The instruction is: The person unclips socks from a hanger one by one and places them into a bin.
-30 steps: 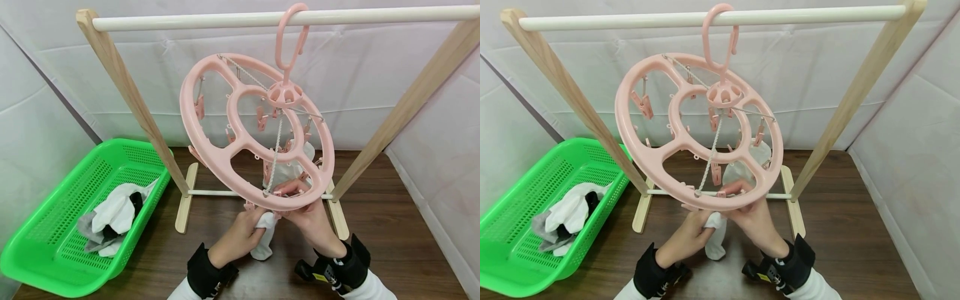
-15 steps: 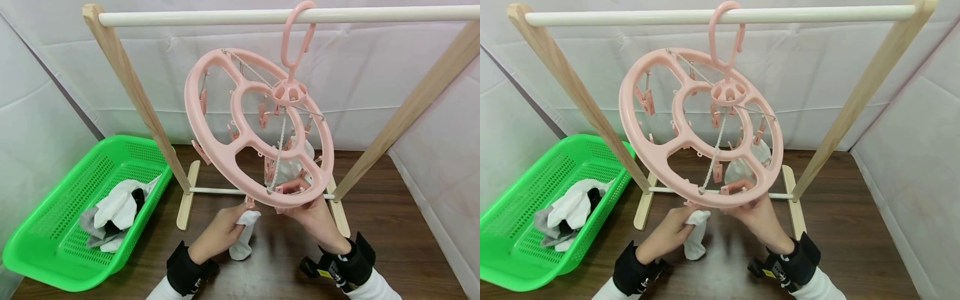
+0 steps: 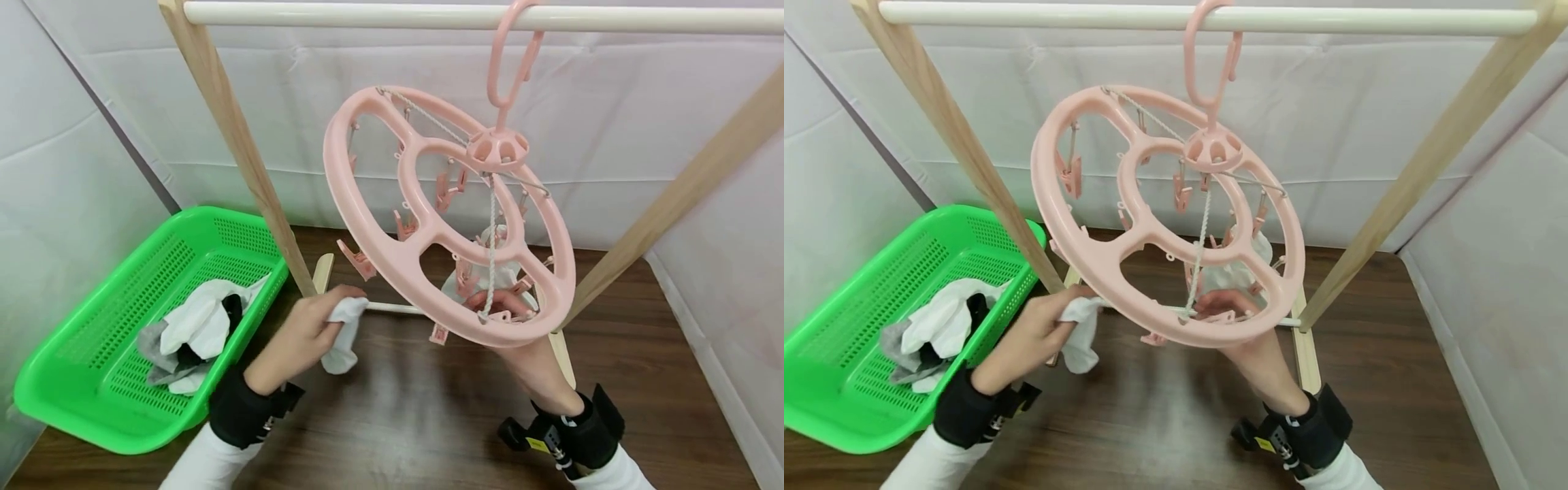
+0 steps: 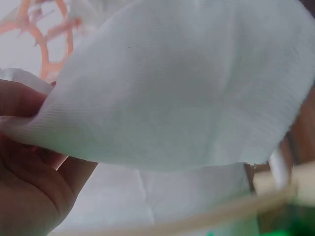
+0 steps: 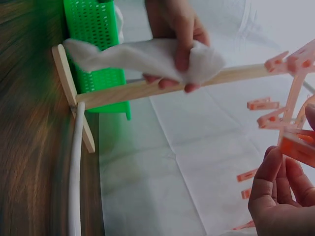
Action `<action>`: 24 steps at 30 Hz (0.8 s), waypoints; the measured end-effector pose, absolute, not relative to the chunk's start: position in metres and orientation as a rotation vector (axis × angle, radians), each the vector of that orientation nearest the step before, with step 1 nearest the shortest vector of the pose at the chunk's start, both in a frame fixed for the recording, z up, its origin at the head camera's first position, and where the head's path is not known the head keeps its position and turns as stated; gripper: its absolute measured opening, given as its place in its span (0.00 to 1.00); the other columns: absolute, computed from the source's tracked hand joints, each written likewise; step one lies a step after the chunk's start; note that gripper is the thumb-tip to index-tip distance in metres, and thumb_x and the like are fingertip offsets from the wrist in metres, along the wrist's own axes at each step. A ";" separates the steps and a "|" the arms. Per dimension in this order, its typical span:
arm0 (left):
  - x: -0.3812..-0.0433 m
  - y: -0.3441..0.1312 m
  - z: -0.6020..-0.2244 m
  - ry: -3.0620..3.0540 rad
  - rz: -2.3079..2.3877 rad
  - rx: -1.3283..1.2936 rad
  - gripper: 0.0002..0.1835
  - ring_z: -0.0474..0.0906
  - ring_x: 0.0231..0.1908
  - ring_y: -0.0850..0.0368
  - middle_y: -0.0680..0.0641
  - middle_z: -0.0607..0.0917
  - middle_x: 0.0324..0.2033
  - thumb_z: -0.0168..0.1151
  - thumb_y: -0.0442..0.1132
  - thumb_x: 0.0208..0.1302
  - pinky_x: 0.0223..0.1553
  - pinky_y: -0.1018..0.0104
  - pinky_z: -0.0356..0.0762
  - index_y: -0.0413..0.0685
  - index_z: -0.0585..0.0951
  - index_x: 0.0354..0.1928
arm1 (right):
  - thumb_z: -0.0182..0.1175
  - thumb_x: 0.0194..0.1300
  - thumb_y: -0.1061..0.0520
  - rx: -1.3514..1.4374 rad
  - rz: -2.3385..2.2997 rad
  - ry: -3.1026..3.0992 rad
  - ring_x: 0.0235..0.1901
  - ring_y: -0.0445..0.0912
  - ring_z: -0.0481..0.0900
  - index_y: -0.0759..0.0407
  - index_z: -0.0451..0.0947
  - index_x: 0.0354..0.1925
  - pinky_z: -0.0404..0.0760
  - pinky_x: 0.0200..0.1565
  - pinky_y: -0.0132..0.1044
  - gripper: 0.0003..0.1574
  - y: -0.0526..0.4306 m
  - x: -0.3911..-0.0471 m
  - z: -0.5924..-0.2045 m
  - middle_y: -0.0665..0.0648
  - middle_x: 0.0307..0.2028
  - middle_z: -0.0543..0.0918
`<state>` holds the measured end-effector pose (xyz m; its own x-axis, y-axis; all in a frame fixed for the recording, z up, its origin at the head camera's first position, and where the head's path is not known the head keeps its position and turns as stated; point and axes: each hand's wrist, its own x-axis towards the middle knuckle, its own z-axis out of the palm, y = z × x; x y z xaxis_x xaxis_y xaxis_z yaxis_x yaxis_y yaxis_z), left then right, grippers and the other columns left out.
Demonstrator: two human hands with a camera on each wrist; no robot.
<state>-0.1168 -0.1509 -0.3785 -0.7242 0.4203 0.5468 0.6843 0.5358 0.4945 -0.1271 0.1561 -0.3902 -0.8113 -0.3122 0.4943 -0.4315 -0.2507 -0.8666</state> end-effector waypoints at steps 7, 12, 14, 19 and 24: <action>-0.113 -0.184 -0.356 -2.485 -0.867 -0.886 0.19 0.77 0.33 0.58 0.47 0.83 0.40 0.58 0.18 0.59 0.34 0.60 0.75 0.41 0.78 0.50 | 0.57 0.59 0.78 0.770 2.239 -1.998 0.44 0.44 0.71 0.64 0.75 0.53 0.72 0.43 0.32 0.24 0.164 -0.119 -0.395 0.54 0.45 0.79; -0.112 -0.204 -0.340 -2.469 -0.755 -0.880 0.20 0.79 0.35 0.55 0.47 0.83 0.38 0.59 0.16 0.55 0.35 0.56 0.76 0.42 0.79 0.47 | 0.60 0.60 0.75 0.688 2.262 -2.080 0.42 0.43 0.73 0.61 0.73 0.52 0.73 0.42 0.32 0.23 0.166 -0.118 -0.397 0.53 0.43 0.79; -0.110 -0.213 -0.332 -2.459 -0.711 -0.863 0.22 0.79 0.34 0.55 0.48 0.83 0.37 0.59 0.15 0.53 0.34 0.55 0.77 0.42 0.79 0.47 | 0.60 0.60 0.75 0.687 2.253 -2.093 0.42 0.43 0.73 0.62 0.73 0.52 0.73 0.42 0.32 0.22 0.167 -0.119 -0.397 0.53 0.43 0.79; -0.104 -0.241 -0.311 -2.503 -0.570 -0.784 0.22 0.76 0.31 0.57 0.49 0.83 0.35 0.61 0.15 0.52 0.32 0.58 0.74 0.43 0.79 0.47 | 0.58 0.63 0.75 0.782 2.231 -2.075 0.41 0.43 0.73 0.62 0.71 0.53 0.72 0.43 0.31 0.22 0.173 -0.119 -0.401 0.53 0.42 0.79; -0.100 -0.270 -0.300 -2.555 -0.471 -0.723 0.22 0.76 0.33 0.56 0.48 0.83 0.37 0.62 0.16 0.53 0.37 0.67 0.70 0.45 0.79 0.48 | 0.53 0.67 0.74 0.908 2.300 -2.040 0.35 0.47 0.78 0.63 0.72 0.48 0.75 0.39 0.35 0.14 0.178 -0.120 -0.404 0.56 0.34 0.81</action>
<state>-0.1004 -0.2703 -0.3003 -0.7660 0.4081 0.4967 0.5583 0.8054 0.1992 -0.1200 0.1783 -0.4044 -0.8378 -0.4058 0.3652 -0.3143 -0.1884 -0.9304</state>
